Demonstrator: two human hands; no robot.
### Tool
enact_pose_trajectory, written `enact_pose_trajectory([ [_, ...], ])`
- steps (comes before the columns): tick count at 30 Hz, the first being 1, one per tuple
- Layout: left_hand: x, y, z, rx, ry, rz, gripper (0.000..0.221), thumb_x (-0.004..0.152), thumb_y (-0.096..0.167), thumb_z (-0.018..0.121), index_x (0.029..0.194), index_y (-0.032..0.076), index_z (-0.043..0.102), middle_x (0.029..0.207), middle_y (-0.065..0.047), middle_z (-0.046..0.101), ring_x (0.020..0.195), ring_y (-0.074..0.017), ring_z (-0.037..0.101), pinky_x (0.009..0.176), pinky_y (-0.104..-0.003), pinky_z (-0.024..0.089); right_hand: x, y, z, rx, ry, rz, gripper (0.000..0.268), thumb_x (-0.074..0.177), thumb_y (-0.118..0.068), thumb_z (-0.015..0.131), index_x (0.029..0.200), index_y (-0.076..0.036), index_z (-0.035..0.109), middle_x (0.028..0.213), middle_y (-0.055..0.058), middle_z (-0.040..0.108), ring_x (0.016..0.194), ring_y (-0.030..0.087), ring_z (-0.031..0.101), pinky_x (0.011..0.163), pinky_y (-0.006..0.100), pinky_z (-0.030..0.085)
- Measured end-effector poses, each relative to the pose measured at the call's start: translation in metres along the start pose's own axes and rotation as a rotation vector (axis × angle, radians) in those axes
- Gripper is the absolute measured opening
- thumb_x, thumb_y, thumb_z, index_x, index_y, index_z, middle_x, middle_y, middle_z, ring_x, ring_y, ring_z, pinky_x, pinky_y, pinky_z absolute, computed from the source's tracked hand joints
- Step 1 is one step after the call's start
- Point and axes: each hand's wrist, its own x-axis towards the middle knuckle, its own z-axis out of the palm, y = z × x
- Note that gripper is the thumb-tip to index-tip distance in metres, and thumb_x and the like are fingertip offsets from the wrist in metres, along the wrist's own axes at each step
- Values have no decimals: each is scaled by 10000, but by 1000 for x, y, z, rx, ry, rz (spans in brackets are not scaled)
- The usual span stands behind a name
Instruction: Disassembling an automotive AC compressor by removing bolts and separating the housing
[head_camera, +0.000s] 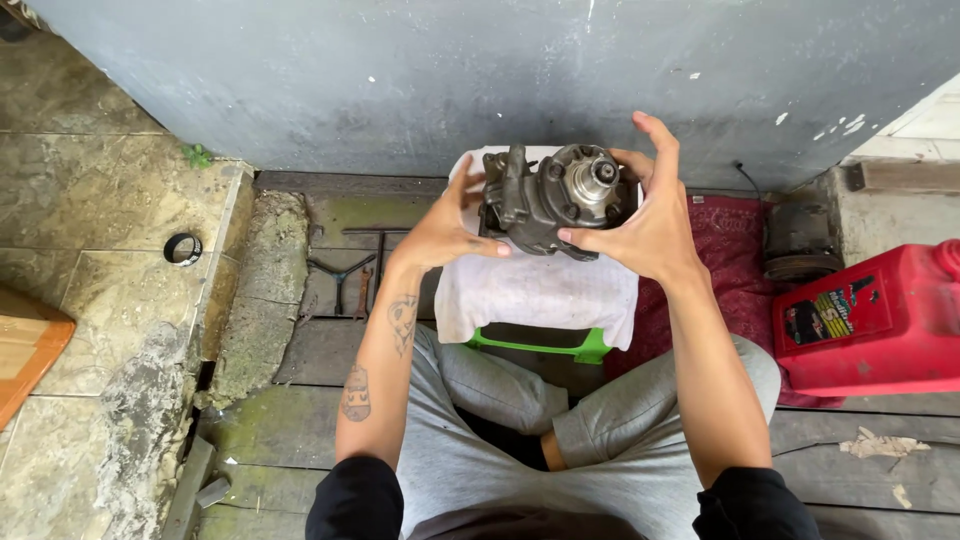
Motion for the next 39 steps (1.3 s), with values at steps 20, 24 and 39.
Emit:
enact_pose_trajectory([
  [20,32,11,-10,-148,-115,316,1127,630,11,1020,1574,140,420,1559,-147,473,1440,-265,431,1204,-475,338,3,-19,28,-252,126,95,1094,645,-380,1004,1503,-99,386,1237,173,661,1088,334,588,1033,478,438],
  [24,25,7,-1,-231,-139,355,1167,685,72,1016,1625,156,330,1589,-122,423,1442,-222,404,1231,-439,323,4,-2,17,-187,-85,9,1182,541,-398,1021,1528,-63,463,1331,195,557,1236,379,508,1130,524,366],
  [39,54,21,14,-311,-205,433,1011,660,410,942,1515,157,466,1452,-103,613,1372,-303,584,1241,-485,407,-7,-59,25,-217,152,-28,809,731,-76,935,1359,196,503,1266,319,668,1115,342,698,969,386,556],
])
